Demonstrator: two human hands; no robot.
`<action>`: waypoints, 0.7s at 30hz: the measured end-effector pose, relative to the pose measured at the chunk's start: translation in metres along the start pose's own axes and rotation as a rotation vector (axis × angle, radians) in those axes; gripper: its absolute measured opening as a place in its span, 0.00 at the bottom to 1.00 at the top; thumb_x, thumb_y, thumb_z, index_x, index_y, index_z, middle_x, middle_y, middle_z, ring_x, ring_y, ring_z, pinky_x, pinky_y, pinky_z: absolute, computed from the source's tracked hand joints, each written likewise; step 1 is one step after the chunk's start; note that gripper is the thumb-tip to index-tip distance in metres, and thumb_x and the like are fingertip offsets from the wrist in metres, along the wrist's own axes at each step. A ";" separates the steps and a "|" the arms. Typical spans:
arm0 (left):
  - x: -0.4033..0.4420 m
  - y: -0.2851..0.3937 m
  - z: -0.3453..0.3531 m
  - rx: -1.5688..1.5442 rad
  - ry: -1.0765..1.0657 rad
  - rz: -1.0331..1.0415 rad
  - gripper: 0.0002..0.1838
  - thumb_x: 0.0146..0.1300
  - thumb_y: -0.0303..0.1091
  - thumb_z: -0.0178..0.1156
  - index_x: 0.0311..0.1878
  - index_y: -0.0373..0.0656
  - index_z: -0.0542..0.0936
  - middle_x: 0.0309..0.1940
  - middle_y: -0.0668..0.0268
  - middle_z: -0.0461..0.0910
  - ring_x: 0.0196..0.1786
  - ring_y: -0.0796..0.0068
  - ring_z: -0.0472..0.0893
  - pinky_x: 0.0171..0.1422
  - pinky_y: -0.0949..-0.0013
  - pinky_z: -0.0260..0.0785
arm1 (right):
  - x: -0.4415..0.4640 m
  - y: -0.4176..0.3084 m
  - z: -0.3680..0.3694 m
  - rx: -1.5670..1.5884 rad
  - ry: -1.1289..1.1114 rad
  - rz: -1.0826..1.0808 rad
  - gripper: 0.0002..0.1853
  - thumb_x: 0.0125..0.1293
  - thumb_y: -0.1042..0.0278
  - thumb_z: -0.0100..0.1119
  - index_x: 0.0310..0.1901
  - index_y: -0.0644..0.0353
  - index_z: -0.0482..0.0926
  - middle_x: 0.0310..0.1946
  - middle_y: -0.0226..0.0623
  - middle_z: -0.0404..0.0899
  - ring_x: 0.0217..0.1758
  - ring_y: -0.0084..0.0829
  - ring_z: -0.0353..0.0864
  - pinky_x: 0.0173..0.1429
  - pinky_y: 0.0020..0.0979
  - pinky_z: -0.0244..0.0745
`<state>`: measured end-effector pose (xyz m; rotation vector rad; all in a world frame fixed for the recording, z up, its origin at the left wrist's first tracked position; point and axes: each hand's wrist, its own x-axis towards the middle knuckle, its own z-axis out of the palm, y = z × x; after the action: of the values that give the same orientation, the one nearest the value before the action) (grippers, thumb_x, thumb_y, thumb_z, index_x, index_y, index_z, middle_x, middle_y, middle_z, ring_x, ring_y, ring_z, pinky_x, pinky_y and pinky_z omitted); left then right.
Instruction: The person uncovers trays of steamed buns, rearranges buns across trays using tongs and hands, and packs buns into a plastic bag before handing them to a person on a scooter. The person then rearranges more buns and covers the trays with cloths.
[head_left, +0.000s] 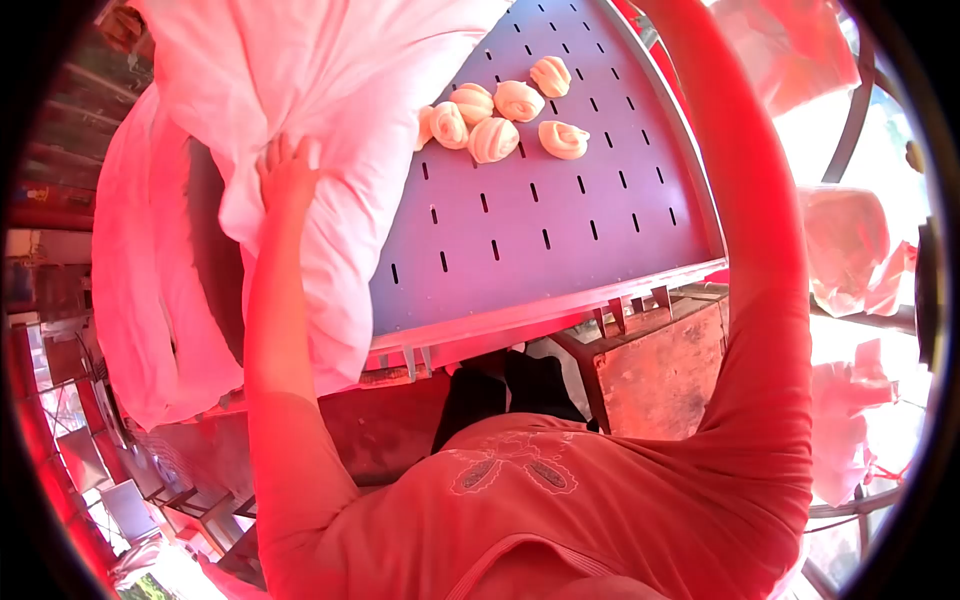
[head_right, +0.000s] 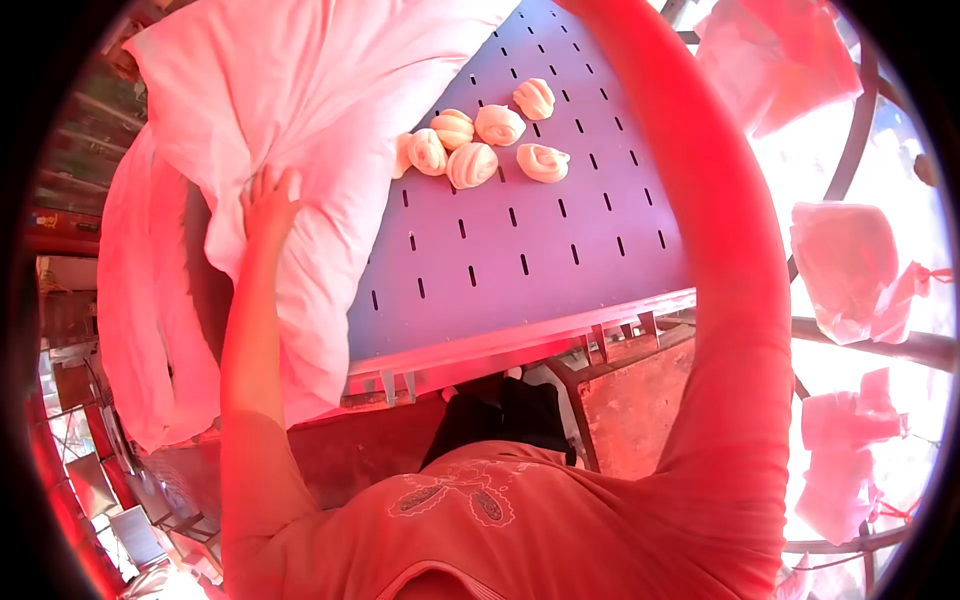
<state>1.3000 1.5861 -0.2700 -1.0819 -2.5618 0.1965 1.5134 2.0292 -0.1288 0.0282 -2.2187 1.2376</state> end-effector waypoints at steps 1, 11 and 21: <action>0.004 -0.019 0.001 0.099 -0.203 -0.232 0.21 0.62 0.40 0.59 0.58 0.47 0.75 0.65 0.53 0.67 0.70 0.52 0.63 0.71 0.44 0.55 | -0.025 0.007 0.001 -0.162 0.031 0.126 0.29 0.59 0.57 0.67 0.58 0.66 0.73 0.52 0.46 0.79 0.55 0.37 0.79 0.58 0.35 0.74; 0.039 0.159 0.017 -0.692 -0.007 0.209 0.33 0.55 0.30 0.65 0.65 0.41 0.68 0.64 0.56 0.68 0.67 0.54 0.66 0.69 0.58 0.63 | -0.202 0.167 0.101 -0.716 -0.206 0.386 0.45 0.48 0.57 0.74 0.69 0.40 0.63 0.67 0.37 0.65 0.68 0.44 0.66 0.64 0.46 0.66; 0.076 0.189 0.074 -0.257 0.107 0.249 0.32 0.51 0.48 0.69 0.61 0.58 0.71 0.64 0.62 0.69 0.70 0.61 0.64 0.71 0.52 0.55 | -0.216 0.186 0.071 -0.781 -0.071 0.582 0.34 0.56 0.47 0.68 0.63 0.51 0.72 0.66 0.40 0.66 0.72 0.46 0.60 0.67 0.48 0.63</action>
<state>1.3497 1.7733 -0.3679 -1.4644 -2.3980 -0.1312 1.6025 2.0234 -0.4087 -0.9393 -2.7216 0.5309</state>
